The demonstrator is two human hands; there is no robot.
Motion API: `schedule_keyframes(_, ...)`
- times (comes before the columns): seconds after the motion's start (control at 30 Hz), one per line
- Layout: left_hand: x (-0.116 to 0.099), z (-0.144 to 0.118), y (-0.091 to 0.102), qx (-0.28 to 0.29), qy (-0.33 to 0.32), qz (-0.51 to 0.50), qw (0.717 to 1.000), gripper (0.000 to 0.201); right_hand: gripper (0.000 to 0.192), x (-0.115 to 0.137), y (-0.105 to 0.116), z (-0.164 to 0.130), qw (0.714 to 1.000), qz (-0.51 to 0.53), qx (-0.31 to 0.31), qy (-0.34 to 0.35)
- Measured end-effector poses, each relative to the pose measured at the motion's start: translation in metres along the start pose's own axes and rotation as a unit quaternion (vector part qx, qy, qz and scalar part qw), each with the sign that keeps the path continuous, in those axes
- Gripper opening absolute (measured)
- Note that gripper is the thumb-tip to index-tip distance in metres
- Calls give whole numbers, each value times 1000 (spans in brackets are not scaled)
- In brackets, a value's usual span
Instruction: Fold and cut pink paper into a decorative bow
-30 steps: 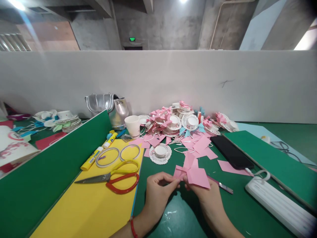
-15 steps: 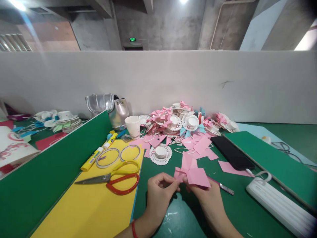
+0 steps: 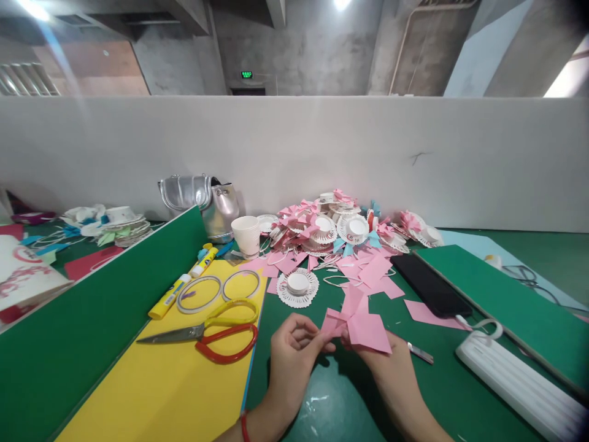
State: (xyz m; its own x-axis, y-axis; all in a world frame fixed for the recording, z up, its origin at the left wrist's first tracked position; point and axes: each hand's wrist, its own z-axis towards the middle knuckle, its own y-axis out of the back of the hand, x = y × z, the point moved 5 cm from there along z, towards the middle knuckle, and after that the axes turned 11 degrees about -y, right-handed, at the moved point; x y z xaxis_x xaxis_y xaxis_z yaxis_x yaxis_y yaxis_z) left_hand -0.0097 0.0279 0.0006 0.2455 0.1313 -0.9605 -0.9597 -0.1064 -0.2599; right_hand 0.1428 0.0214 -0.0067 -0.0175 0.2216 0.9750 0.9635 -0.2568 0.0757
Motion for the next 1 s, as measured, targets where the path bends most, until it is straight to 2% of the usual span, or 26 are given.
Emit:
schedule_keyframes(0.17, -2, 1, 3, -10, -9, 33, 999, 20, 13, 0, 8, 3, 999, 32, -28, -16)
schedule_keyframes(0.37, -7, -3, -2, 43, -98, 103, 989, 18, 16, 3, 6, 2, 999, 15, -23, -21)
schedule_keyframes(0.47, -8, -5, -2, 46, -116, 146, 981, 15, 15, 7, 1, -1, 1000, -5, -6, -19)
schedule_keyframes(0.77, -10, -3, 1, 16, -105, 149, 983, 14, 20, 1, -3, -6, 999, 34, -34, -2)
schedule_keyframes(1.0, -11, -7, -2, -15, -73, 83, 994, 21, 20, -7, -4, -9, 997, 15, -60, -36)
